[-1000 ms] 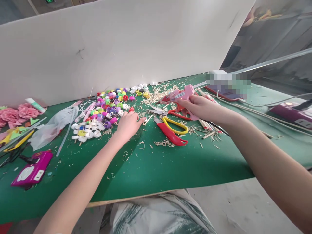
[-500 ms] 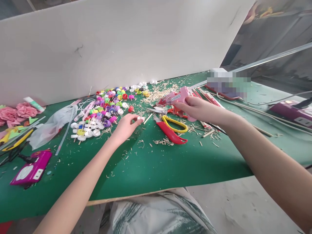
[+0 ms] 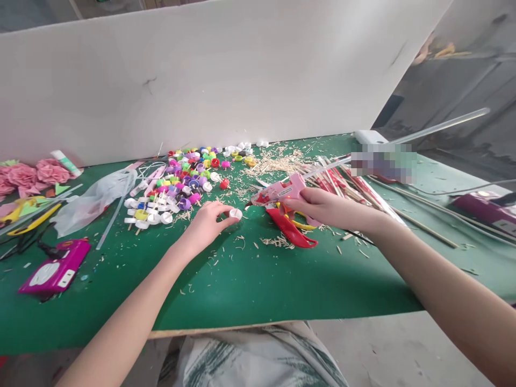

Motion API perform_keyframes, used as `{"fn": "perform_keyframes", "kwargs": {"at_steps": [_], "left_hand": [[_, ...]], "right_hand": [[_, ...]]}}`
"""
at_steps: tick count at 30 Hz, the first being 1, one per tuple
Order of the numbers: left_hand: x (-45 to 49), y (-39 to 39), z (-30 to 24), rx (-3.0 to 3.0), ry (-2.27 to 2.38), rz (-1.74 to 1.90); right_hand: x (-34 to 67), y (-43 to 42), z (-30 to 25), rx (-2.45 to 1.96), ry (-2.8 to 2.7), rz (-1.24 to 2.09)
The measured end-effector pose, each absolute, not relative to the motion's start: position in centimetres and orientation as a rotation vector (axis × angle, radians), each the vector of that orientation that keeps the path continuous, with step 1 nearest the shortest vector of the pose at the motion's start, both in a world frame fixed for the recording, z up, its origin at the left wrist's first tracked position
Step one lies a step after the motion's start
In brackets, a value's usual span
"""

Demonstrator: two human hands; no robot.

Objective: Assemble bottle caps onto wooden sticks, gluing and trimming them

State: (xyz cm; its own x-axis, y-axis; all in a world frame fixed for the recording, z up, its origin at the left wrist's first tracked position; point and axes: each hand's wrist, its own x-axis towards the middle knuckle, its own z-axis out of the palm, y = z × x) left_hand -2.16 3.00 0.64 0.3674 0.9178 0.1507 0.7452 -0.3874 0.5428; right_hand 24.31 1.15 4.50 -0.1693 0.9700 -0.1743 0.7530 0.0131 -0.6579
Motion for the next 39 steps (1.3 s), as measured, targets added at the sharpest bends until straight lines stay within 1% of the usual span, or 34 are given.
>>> {"fn": "perform_keyframes", "kwargs": {"at_steps": [6, 16, 25, 31, 36, 39], "left_hand": [[-2.4, 2.9, 0.3, 2.371, 1.403, 0.615], [-2.3, 2.9, 0.2, 2.437, 1.403, 0.601], [-2.4, 2.9, 0.2, 2.533, 1.391, 0.564], [-2.4, 2.8, 0.3, 2.577, 1.368, 0.547], [-2.4, 3.0, 0.1, 2.615, 1.359, 0.562], [-2.4, 3.0, 0.0, 2.622, 1.362, 0.562]], "right_hand": [[24.0, 1.2, 3.5, -1.701, -2.005, 1.0], [23.8, 1.5, 2.6, -1.654, -2.072, 0.99], [23.2, 1.3, 2.7, -1.646, -2.076, 0.86], [23.0, 1.2, 2.5, -1.554, -2.105, 0.993], [22.8, 1.1, 2.4, -1.571, -2.097, 0.867], [22.7, 1.1, 2.2, -1.578, -2.084, 0.849]]}}
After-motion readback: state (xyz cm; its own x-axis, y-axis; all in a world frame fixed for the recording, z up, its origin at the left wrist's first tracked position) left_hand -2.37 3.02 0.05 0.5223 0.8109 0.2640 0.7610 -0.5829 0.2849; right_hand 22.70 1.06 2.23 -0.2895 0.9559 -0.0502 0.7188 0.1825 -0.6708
